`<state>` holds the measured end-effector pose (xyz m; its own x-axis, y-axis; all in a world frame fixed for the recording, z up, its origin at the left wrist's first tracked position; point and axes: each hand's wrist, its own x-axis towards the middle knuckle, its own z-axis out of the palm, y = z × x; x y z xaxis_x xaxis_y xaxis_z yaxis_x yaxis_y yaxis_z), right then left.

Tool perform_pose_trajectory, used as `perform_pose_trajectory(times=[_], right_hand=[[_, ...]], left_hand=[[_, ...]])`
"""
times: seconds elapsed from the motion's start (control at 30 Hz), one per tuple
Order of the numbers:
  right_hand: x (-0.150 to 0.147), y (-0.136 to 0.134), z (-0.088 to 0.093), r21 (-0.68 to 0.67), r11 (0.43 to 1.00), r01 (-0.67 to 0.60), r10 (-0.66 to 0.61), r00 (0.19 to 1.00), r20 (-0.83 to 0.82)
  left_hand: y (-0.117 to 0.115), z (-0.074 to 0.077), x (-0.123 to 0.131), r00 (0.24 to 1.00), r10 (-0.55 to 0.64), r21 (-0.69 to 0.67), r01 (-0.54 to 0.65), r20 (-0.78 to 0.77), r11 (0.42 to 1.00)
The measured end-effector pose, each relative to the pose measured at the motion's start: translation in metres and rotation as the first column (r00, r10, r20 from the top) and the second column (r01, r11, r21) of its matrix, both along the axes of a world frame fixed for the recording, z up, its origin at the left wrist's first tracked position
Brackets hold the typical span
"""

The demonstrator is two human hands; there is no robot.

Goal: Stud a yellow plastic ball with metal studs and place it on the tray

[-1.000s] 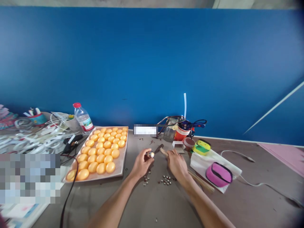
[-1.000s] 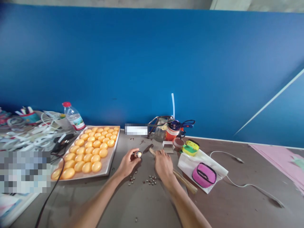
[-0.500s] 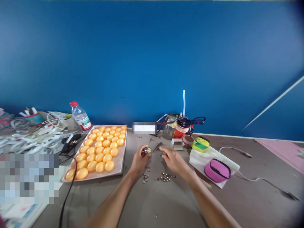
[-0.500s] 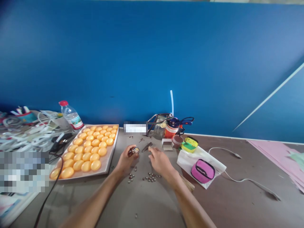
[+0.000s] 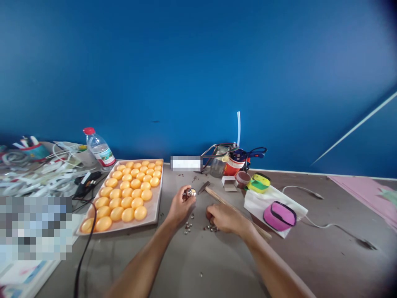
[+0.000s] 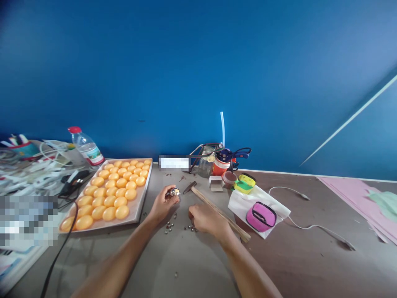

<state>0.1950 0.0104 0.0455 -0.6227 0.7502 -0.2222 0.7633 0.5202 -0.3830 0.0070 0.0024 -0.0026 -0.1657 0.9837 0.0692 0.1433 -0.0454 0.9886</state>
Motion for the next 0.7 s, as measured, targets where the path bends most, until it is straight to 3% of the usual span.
perform_pose_trajectory(times=[0.23,0.37,0.5,0.6,0.7], right_hand=[[-0.007,-0.003,-0.003,0.081,0.996,-0.025,0.023,0.999,0.029],[-0.008,0.005,-0.001,0.026,0.996,0.085,-0.078,0.972,-0.223],[-0.009,0.014,-0.005,-0.304,0.929,0.210,-0.351,0.763,-0.543],[-0.012,0.018,-0.012,-0.475,0.860,0.185,-0.491,0.554,-0.672],[-0.014,0.019,-0.014,-0.592,0.797,0.119,-0.580,0.424,-0.696]], left_hand=[[0.001,-0.004,-0.002,1.000,-0.006,0.023,0.006,-0.019,1.000],[0.002,-0.005,-0.001,1.000,0.027,-0.010,-0.027,-0.001,1.000],[0.004,-0.002,0.000,0.987,0.006,-0.035,-0.001,0.161,0.999],[0.004,-0.001,0.000,0.974,0.001,-0.018,0.003,0.225,1.000],[0.003,0.000,0.000,0.974,-0.017,-0.014,0.021,0.225,1.000]])
